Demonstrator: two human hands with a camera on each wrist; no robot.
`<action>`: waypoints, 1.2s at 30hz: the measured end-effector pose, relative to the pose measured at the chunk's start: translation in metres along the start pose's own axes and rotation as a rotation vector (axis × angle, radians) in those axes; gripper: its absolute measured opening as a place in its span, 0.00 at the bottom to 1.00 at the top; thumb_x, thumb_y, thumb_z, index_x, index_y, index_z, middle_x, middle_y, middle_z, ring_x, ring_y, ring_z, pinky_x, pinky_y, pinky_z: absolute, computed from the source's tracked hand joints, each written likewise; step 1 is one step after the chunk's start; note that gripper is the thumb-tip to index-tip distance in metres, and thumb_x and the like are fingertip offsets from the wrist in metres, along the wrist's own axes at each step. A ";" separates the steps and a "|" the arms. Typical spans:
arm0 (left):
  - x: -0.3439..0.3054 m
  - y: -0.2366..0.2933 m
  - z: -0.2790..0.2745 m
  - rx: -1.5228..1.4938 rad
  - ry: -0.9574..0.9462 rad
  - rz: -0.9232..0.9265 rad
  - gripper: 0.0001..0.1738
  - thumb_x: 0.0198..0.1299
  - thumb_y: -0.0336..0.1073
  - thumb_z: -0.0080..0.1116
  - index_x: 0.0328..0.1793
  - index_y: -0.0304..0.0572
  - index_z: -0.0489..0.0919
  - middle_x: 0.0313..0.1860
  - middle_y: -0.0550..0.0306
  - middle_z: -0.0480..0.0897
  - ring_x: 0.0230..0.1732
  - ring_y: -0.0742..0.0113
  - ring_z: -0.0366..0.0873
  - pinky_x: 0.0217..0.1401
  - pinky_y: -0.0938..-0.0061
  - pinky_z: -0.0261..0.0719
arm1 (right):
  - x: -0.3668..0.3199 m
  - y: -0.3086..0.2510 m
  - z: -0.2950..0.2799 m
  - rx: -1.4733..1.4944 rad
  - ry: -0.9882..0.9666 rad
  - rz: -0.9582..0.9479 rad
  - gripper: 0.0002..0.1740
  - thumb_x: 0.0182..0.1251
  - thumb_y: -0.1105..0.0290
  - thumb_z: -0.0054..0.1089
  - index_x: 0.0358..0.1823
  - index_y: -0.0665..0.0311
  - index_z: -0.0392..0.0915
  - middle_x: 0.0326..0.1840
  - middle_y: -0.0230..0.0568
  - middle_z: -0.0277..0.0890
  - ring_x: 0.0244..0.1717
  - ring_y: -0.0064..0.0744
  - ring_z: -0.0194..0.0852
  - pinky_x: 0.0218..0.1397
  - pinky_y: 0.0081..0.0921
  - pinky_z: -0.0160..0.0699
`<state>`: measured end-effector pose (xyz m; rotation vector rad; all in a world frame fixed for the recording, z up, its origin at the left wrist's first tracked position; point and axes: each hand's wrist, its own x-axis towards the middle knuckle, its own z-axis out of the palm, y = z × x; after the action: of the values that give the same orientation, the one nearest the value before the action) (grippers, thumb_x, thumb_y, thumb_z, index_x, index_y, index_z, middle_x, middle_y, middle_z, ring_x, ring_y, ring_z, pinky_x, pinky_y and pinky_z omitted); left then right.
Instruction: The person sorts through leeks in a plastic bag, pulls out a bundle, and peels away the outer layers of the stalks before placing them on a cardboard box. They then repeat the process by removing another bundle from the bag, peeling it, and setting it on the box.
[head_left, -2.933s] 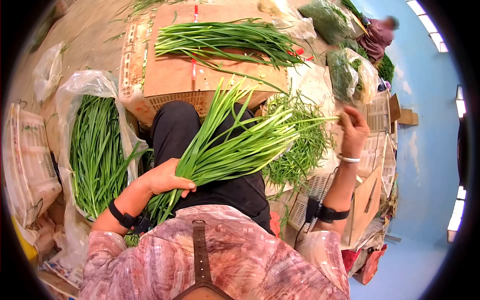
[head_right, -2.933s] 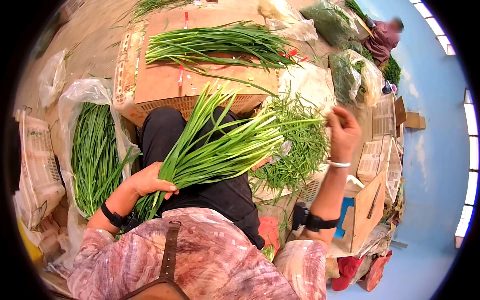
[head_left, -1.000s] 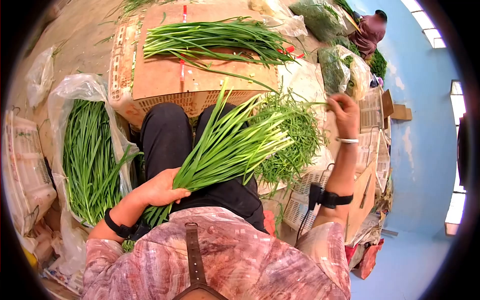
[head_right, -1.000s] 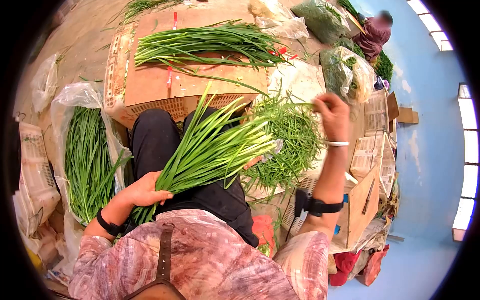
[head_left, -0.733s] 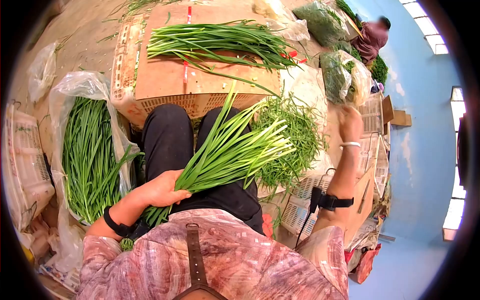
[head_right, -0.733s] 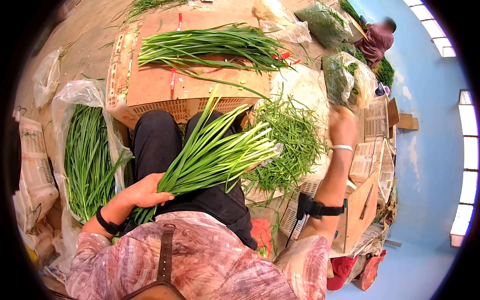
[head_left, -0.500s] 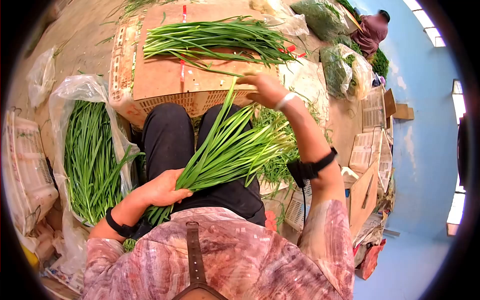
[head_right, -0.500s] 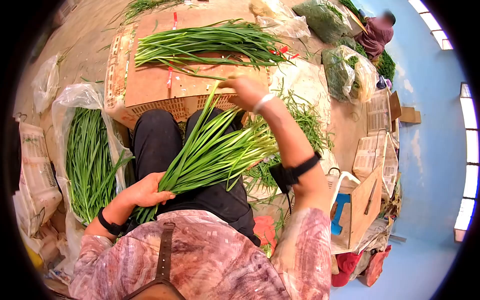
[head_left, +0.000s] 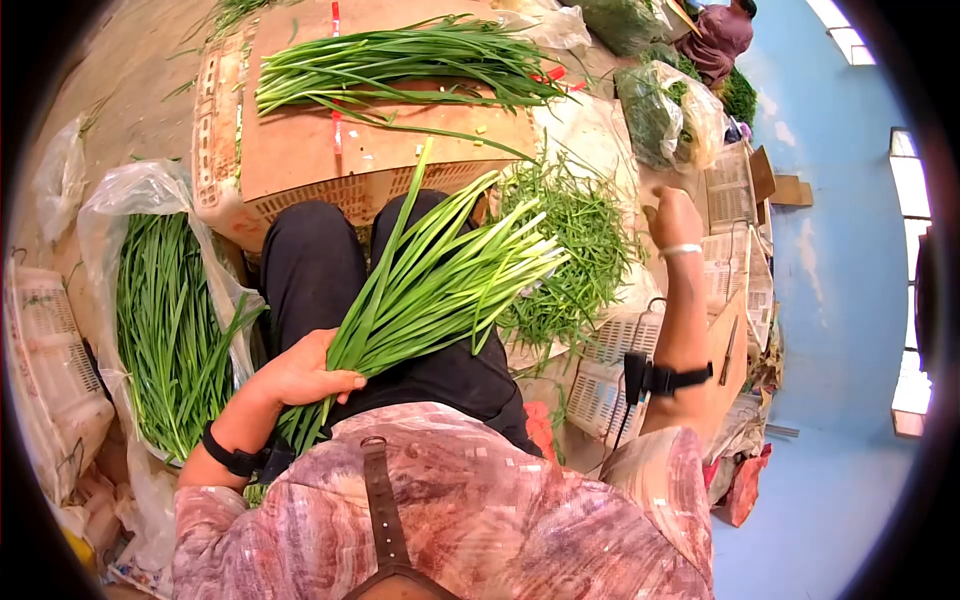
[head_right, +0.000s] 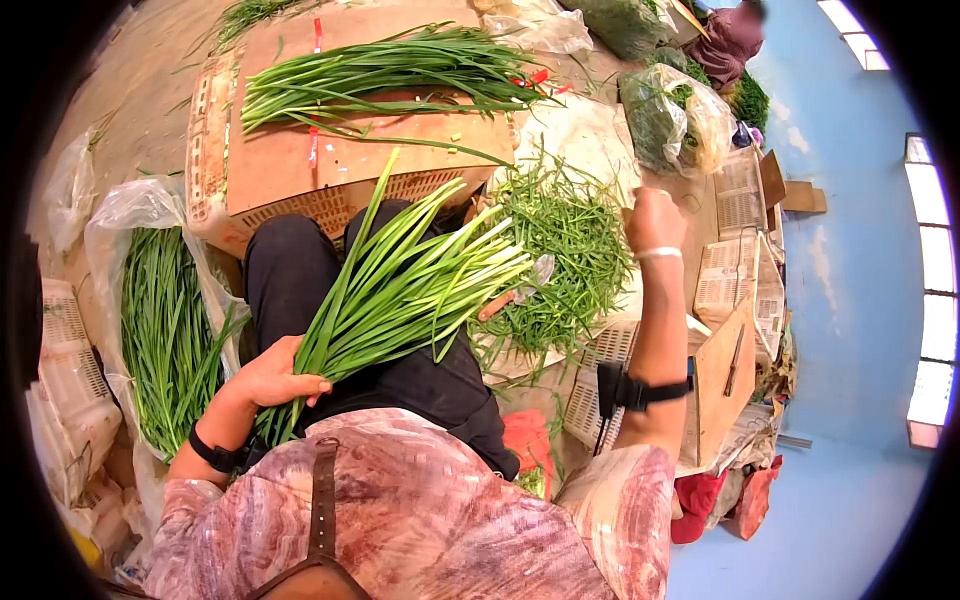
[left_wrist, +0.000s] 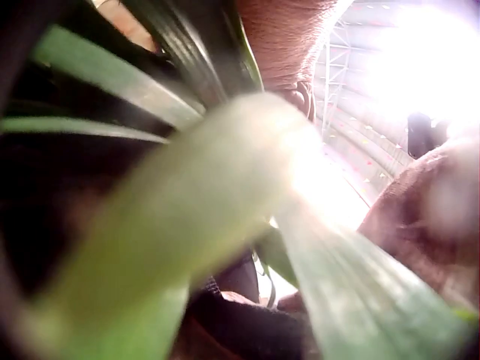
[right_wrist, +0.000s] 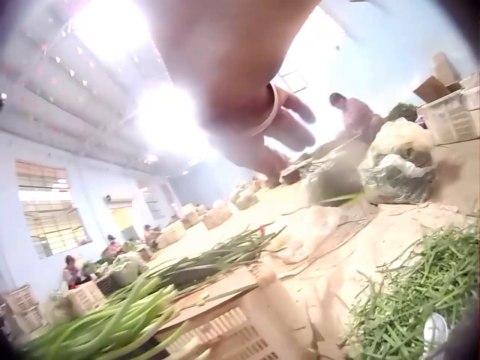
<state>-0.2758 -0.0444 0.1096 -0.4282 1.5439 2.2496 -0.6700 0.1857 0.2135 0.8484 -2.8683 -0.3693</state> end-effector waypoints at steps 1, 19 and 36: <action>-0.001 0.001 0.001 -0.008 0.004 -0.015 0.13 0.52 0.23 0.57 0.45 0.33 0.72 0.29 0.60 0.76 0.22 0.75 0.72 0.27 0.79 0.73 | -0.014 -0.005 -0.004 0.219 0.105 -0.139 0.11 0.52 0.70 0.64 0.39 0.58 0.80 0.39 0.44 0.80 0.42 0.41 0.79 0.44 0.30 0.77; -0.007 -0.005 -0.008 -0.088 0.007 -0.022 0.15 0.47 0.28 0.62 0.42 0.31 0.75 0.27 0.55 0.78 0.20 0.72 0.73 0.25 0.79 0.73 | -0.035 0.004 0.014 -0.021 0.003 0.053 0.15 0.56 0.68 0.62 0.43 0.64 0.72 0.38 0.49 0.76 0.40 0.52 0.75 0.41 0.43 0.73; -0.049 0.062 0.018 -0.389 -0.112 -0.207 0.15 0.54 0.34 0.58 0.43 0.29 0.74 0.27 0.44 0.80 0.19 0.66 0.77 0.23 0.77 0.76 | -0.142 -0.236 -0.011 0.751 0.304 -1.138 0.15 0.55 0.68 0.51 0.45 0.56 0.74 0.42 0.33 0.75 0.51 0.35 0.73 0.66 0.51 0.54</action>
<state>-0.2622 -0.0544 0.1890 -0.5299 0.9573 2.3595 -0.4274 0.0702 0.1535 2.3316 -1.9027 0.7454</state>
